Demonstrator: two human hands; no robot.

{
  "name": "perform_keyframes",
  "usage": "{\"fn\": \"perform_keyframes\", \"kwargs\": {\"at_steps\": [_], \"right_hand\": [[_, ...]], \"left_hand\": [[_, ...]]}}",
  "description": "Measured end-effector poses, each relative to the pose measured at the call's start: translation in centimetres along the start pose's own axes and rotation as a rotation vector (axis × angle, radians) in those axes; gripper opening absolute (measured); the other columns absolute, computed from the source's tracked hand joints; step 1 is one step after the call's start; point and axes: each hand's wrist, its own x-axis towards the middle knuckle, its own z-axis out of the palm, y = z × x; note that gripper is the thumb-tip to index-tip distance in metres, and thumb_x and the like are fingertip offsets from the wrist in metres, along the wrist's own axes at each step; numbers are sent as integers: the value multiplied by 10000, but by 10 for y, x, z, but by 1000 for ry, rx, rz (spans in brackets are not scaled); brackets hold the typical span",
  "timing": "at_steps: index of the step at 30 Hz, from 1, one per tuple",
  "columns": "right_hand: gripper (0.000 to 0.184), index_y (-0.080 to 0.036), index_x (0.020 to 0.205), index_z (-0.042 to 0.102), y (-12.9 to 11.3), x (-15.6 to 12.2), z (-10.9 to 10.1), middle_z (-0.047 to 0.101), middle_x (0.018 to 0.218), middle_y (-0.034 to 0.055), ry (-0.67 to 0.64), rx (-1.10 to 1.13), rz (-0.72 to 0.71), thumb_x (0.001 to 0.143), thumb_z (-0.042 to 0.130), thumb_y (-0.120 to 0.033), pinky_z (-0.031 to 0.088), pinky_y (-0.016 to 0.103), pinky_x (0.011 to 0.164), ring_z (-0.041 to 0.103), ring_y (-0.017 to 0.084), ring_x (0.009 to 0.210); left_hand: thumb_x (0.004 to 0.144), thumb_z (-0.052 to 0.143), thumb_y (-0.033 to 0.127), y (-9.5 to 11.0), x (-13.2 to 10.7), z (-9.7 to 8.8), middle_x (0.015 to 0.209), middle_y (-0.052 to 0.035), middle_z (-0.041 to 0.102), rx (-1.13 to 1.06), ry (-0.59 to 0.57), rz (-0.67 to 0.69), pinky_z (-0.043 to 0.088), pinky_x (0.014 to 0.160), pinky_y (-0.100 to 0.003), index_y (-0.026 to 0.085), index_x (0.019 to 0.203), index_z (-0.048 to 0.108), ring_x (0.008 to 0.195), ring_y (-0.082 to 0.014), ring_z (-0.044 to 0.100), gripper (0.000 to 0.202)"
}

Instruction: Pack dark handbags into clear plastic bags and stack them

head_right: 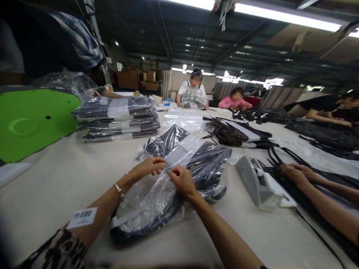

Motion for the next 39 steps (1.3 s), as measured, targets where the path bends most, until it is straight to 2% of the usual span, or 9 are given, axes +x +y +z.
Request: {"fn": "perform_keyframes", "kwargs": {"at_steps": [4, 10, 16, 21, 26, 30, 34, 36, 39], "right_hand": [[178, -173, 711, 663, 1, 1, 1, 671, 643, -4, -17, 17, 15, 799, 601, -315, 418, 236, 596, 594, 139, 600], [153, -190, 732, 669, -3, 3, 1, 685, 688, 4, -20, -132, 14, 819, 599, -294, 402, 245, 628, 618, 153, 656], [145, -230, 968, 650, -5, -6, -16, 715, 821, 43, -72, -593, 21, 852, 634, -315, 365, 272, 655, 654, 207, 771], [184, -232, 1050, 610, 11, -45, -46, 708, 866, 17, -8, -670, 38, 879, 603, -299, 385, 266, 651, 669, 196, 763], [178, -234, 1048, 625, 24, -75, -63, 699, 810, -4, 18, -669, 66, 878, 589, -274, 413, 264, 632, 678, 190, 721], [177, -239, 1049, 631, 22, -71, -58, 700, 824, -2, 35, -624, 23, 884, 579, -277, 437, 268, 660, 681, 188, 745], [177, -239, 1047, 631, 20, -64, -54, 699, 816, -1, 45, -606, -4, 880, 581, -272, 440, 268, 655, 677, 186, 730], [176, -240, 1045, 631, 21, -63, -54, 699, 817, -5, 47, -597, 3, 878, 588, -273, 440, 267, 648, 677, 185, 723], [178, -243, 1048, 631, 22, -63, -54, 698, 824, -9, 55, -582, -10, 876, 597, -271, 446, 268, 658, 677, 183, 730]], "left_hand": [[653, 593, 316, 4, 0, 5, 604, 20, 593, 118, -21, 38, 370, 554, -226, 138, 706, 666, 579, -119, 513, 200], [653, 569, 251, 2, 8, 9, 638, 7, 617, 372, 95, 65, 388, 630, -272, 170, 684, 675, 652, -165, 546, 137], [732, 604, 200, -12, 10, 20, 934, -55, 688, 740, 308, 278, 376, 920, -392, 196, 712, 688, 997, -254, 561, 86], [786, 587, 179, -28, 13, 21, 844, -42, 685, 744, 281, 235, 395, 918, -377, 196, 756, 681, 907, -220, 589, 100], [869, 509, 177, -28, 12, 21, 988, -62, 660, 709, 312, 302, 390, 903, -343, 185, 840, 653, 973, -206, 575, 148], [941, 434, 288, -18, 10, 19, 994, -71, 666, 663, 326, 316, 390, 876, -329, 184, 843, 670, 948, -207, 575, 277], [960, 384, 444, -8, 7, 17, 776, -44, 668, 646, 191, 223, 402, 784, -309, 191, 781, 707, 818, -208, 594, 448], [924, 444, 511, -6, 6, 17, 769, -40, 682, 628, 157, 213, 405, 792, -310, 199, 788, 732, 824, -215, 603, 446], [827, 594, 509, -8, 7, 16, 899, -36, 725, 598, 143, 232, 403, 869, -326, 227, 832, 764, 918, -232, 609, 329]]}}
